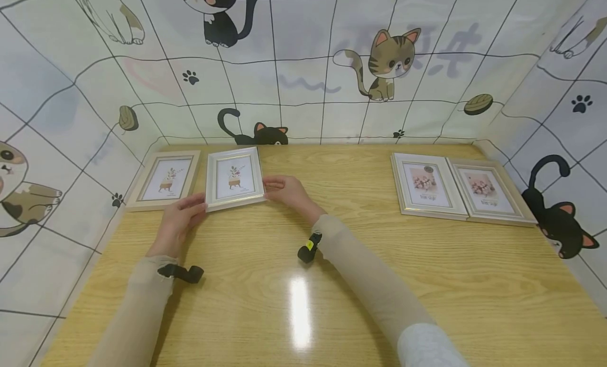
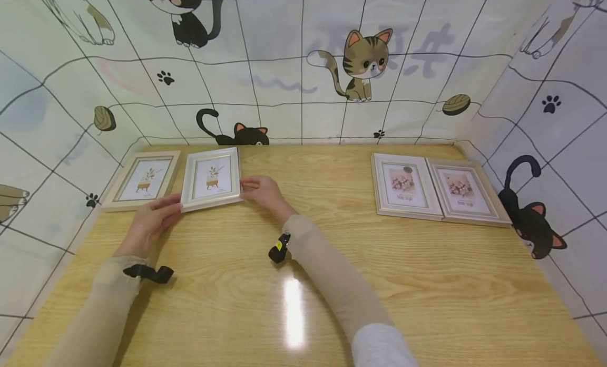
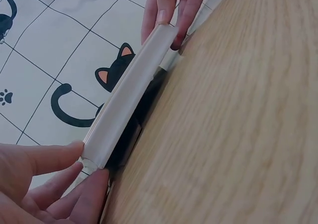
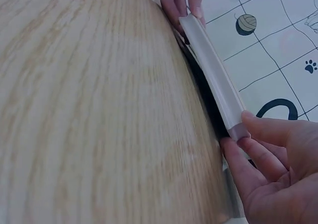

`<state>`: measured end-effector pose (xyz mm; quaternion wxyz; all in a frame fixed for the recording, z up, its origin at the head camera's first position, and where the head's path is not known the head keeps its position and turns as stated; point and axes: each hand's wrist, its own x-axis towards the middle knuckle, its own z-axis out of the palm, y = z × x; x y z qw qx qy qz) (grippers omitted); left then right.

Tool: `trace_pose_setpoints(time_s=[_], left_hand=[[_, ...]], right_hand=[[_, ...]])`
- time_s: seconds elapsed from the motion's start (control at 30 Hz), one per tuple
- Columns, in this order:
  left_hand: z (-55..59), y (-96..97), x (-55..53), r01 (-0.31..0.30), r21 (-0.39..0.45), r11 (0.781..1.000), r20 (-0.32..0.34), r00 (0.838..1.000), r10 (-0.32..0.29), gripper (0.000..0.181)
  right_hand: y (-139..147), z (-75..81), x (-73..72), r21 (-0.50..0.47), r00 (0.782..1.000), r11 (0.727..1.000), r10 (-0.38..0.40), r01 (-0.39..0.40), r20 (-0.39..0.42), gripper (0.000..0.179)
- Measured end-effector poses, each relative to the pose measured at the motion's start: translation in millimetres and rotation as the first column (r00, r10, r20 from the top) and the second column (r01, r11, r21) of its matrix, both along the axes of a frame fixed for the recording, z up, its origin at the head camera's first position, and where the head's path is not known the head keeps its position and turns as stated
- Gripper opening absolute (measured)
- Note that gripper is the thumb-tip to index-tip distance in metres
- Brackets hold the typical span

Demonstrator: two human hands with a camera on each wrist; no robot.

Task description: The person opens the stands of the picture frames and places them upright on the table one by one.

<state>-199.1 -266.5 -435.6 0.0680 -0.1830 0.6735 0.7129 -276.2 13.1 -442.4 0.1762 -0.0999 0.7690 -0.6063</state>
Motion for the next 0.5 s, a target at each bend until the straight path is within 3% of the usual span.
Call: trace_pose_setpoints(time_s=[0.1, 0.2, 0.4, 0.5], left_hand=[[1.0, -1.4, -0.9, 0.029, 0.010, 1.000, 0.009, 1.000, -0.029, 0.061], [1.6, -1.5, -2.4, 0.054, 0.028, 0.998, 0.016, 0.998, -0.054, 0.063], [1.5, -0.8, -4.3, 0.074, 0.047, 0.996, 0.019, 0.997, -0.075, 0.061], [1.3, -0.8, -4.0, 0.073, 0.062, 0.995, 0.017, 0.997, -0.074, 0.062]], right_hand=[[-1.5, 0.1, 0.3, -0.073, 0.997, 0.997, -0.034, 0.039, 0.063, 0.042], [-4.4, -2.5, -0.5, -0.093, 0.994, 0.992, -0.075, 0.082, 0.075, 0.039], [-11.0, -1.0, -1.2, 0.009, 0.993, 0.993, -0.120, 0.120, -0.006, 0.040], [-12.4, 0.5, -1.6, 0.036, 0.992, 0.991, -0.130, 0.130, 0.000, 0.042]])
